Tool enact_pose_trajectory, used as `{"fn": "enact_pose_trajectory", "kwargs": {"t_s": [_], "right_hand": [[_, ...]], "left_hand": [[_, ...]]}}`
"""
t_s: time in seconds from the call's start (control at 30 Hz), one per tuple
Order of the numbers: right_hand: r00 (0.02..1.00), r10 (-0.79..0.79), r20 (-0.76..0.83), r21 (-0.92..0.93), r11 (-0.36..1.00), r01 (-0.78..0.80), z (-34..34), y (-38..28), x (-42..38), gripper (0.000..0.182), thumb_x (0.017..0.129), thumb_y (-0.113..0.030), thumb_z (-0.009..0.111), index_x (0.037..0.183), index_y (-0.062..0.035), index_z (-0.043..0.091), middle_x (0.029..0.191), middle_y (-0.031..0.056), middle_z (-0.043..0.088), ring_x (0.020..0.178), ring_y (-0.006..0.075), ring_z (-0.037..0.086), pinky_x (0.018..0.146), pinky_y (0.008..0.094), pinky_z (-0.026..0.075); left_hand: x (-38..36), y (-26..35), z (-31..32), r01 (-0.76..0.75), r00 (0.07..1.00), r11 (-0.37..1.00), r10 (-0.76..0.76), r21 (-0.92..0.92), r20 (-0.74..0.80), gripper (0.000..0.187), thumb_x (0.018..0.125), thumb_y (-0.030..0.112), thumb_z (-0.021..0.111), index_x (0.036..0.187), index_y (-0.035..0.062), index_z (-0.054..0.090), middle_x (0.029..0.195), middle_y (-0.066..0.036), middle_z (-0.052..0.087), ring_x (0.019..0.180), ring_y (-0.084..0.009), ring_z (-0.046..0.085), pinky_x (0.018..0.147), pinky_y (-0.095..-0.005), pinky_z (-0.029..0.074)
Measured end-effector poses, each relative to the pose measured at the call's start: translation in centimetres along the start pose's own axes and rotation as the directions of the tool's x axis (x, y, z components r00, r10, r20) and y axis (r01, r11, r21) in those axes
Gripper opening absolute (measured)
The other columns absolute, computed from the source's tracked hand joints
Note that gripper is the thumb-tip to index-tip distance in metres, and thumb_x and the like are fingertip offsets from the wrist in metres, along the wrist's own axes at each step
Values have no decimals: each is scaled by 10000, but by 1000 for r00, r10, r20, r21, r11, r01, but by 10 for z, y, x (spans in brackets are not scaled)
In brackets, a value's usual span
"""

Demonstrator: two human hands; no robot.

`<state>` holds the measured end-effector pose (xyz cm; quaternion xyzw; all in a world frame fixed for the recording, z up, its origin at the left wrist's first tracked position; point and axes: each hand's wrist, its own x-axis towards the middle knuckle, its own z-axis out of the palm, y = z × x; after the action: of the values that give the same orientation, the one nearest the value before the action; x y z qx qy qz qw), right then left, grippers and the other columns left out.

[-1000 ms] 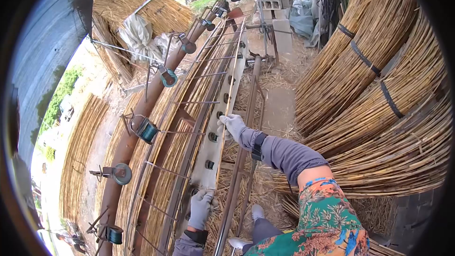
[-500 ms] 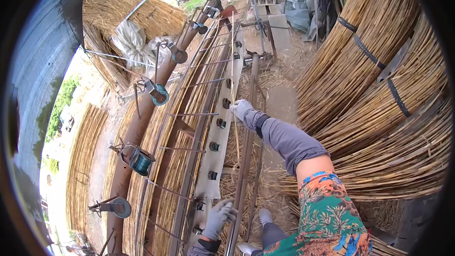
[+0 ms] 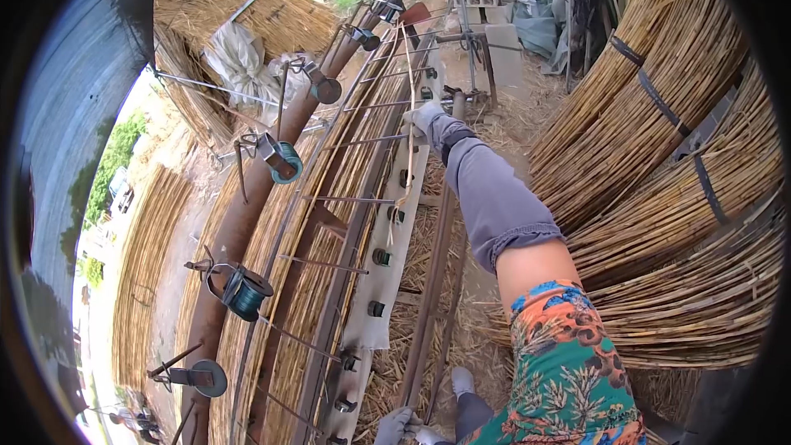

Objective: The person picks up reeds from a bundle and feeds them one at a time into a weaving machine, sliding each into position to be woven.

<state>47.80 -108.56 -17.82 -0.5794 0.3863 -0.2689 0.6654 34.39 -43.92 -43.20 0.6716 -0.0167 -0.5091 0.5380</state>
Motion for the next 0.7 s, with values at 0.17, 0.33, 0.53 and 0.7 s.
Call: {"fn": "enact_pose_trajectory", "kwargs": {"t_s": [0.17, 0.33, 0.53, 0.7], "right_hand": [[897, -243, 368, 557, 831, -3, 33, 18, 14, 305, 897, -101, 538, 1182, 2, 500, 1114, 142, 573, 982, 310, 607, 782, 457, 542], [908, -193, 371, 464, 886, -1, 54, 37, -81, 245, 918, -151, 526, 1119, -13, 542, 1019, 116, 627, 877, 262, 634, 769, 394, 543], [974, 93, 208, 129, 984, -121, -7, 164, -231, 223, 913, -238, 541, 1007, -41, 589, 820, 85, 660, 617, 164, 632, 494, 306, 512], [863, 464, -201, -136, 859, -493, -161, 320, -434, 285, 923, -287, 498, 1016, -34, 590, 824, 121, 669, 636, 226, 650, 524, 351, 536]], "left_hand": [[-30, 46, 19, 208, 975, 957, -219, -205, -31, 279, 937, 218, 516, 1139, 29, 553, 812, -84, 643, 637, -128, 594, 556, -241, 488], [-30, 34, 7, 260, 965, 966, -260, -14, -36, 338, 958, 239, 469, 1187, -6, 511, 893, -136, 654, 651, -155, 612, 559, -264, 509], [-56, 19, -9, 226, 973, 972, -222, -64, 59, 328, 954, 247, 492, 1172, 4, 522, 863, -130, 648, 614, -159, 599, 536, -264, 508], [-93, -5, -51, 269, 936, 868, -132, -417, 328, 338, 964, 262, 482, 1159, -13, 494, 784, -94, 597, 582, -107, 537, 475, -212, 423]]}}
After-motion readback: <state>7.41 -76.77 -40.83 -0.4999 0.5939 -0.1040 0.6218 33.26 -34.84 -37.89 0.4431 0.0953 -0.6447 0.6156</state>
